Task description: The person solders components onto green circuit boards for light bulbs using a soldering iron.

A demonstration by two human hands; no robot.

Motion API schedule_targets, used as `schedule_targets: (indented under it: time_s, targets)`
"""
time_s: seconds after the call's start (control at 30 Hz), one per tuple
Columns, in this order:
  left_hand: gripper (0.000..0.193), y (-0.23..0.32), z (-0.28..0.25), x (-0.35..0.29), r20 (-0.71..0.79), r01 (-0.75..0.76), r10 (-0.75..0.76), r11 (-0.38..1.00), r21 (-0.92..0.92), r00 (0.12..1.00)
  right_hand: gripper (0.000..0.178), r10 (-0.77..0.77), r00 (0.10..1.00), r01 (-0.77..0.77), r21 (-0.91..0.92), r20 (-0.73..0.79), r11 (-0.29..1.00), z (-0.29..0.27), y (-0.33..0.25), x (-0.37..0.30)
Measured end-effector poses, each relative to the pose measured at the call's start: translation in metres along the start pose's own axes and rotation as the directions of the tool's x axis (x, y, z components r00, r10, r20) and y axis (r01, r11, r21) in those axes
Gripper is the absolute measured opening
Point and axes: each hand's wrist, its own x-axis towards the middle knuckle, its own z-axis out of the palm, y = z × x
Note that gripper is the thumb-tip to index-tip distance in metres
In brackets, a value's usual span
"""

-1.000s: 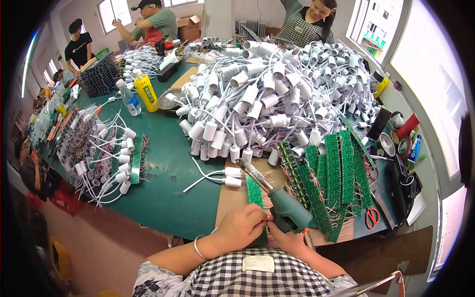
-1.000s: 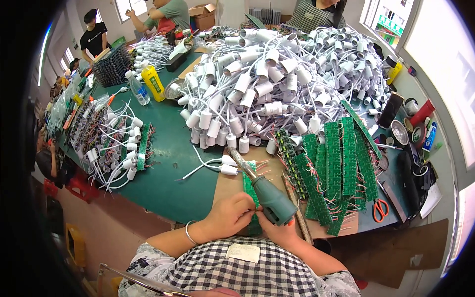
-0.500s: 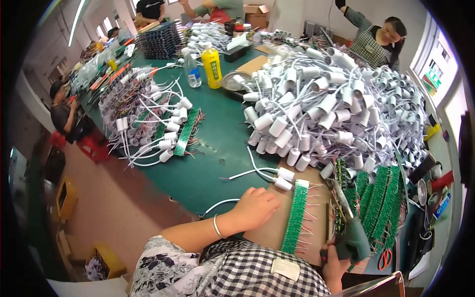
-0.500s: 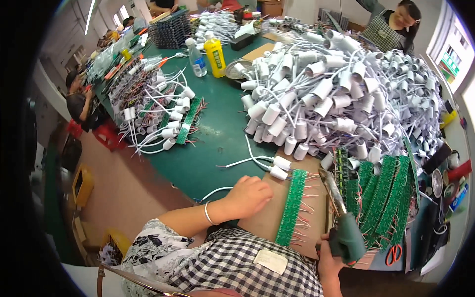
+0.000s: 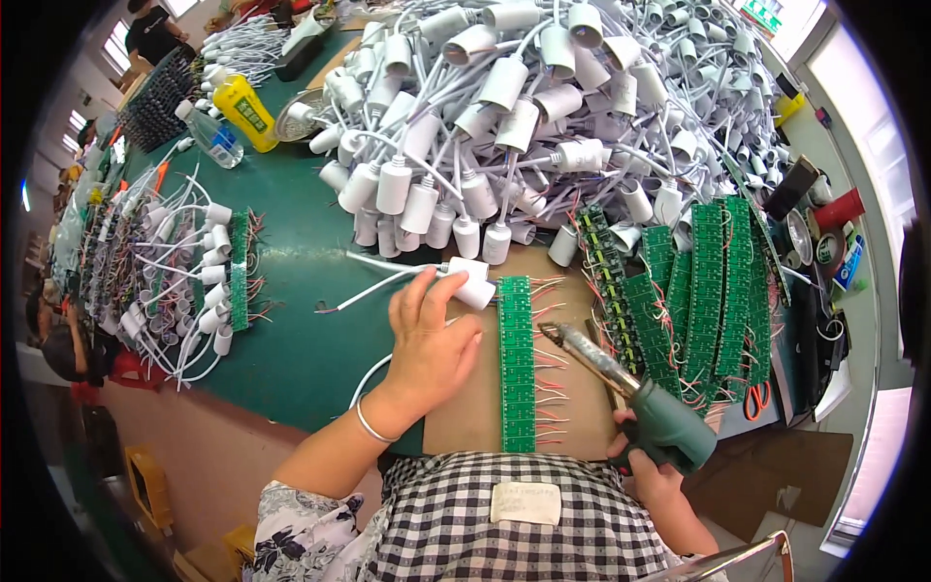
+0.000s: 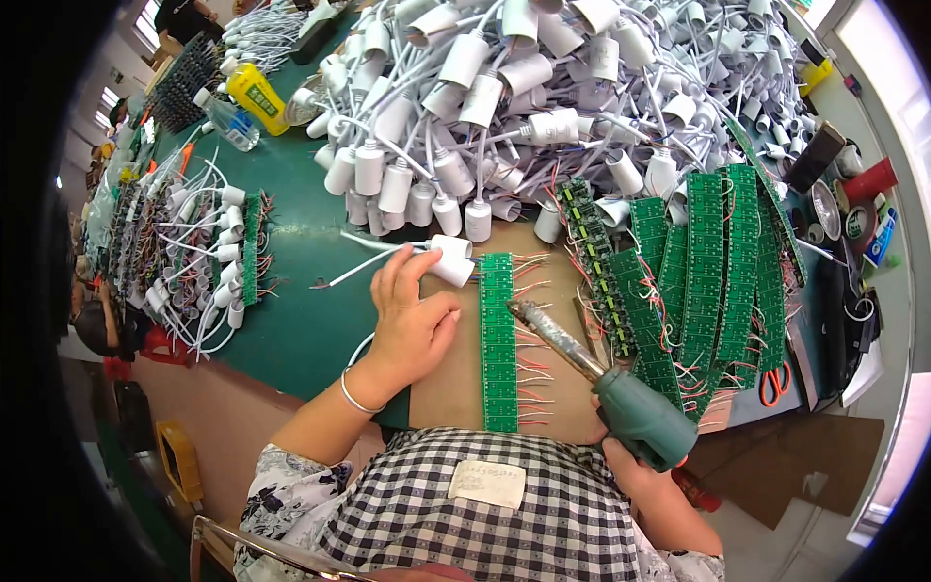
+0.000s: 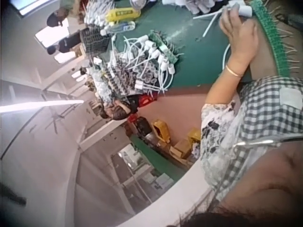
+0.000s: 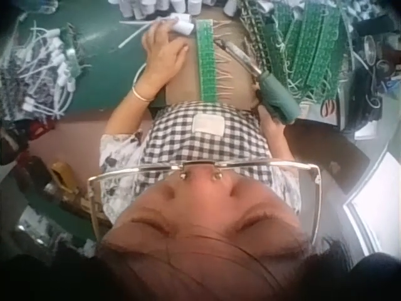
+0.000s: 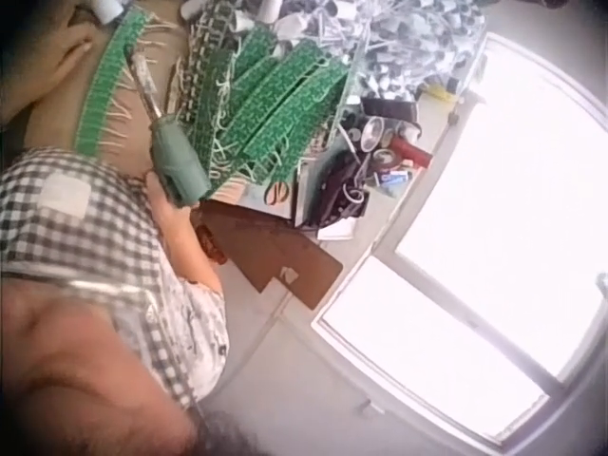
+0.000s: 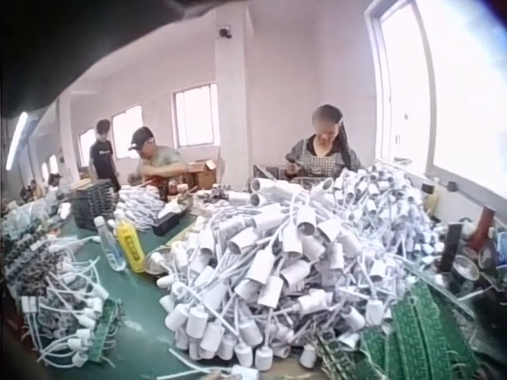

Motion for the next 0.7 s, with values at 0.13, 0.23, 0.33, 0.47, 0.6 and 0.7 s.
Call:
schedule_targets:
  time_s: [0.13, 0.23, 0.33, 0.47, 0.6, 0.7]
  targets:
    - [0.006, -0.001, 0.001, 0.014, 0.062, 0.0, 0.0, 1.0, 0.004, 0.998, 0.038, 0.146, 0.987, -0.145, 0.03, -0.067, 0.989, -0.002, -0.008, -0.001]
    - [0.005, -0.002, 0.002, 0.023, 0.122, -0.021, 0.025, 0.999, -0.033, 0.992, 0.034, 0.127, 0.991, -0.132, -0.194, -0.038, 0.972, -0.012, -0.004, -0.004]
    - [0.005, -0.002, 0.006, 0.027, 0.161, 0.005, 0.004, 0.998, -0.056, 0.987, 0.032, 0.138, 0.99, -0.135, -0.24, -0.003, 0.961, -0.009, -0.004, 0.003]
    - [0.006, -0.004, 0.009, 0.029, 0.148, 0.043, -0.024, 0.991, -0.127, 0.989, 0.037, 0.247, 0.969, -0.246, -0.146, -0.013, 0.958, 0.005, -0.006, 0.012]
    - [0.007, -0.005, 0.012, 0.03, 0.109, 0.016, -0.004, 0.994, -0.106, 0.994, 0.04, 0.198, 0.98, -0.196, -0.131, -0.003, 0.972, 0.011, -0.006, 0.026]
    - [0.009, -0.005, 0.012, 0.03, 0.1, -0.018, 0.026, 0.997, -0.08, 0.995, 0.044, 0.233, 0.972, -0.234, -0.118, -0.021, 0.965, 0.018, -0.016, 0.031]
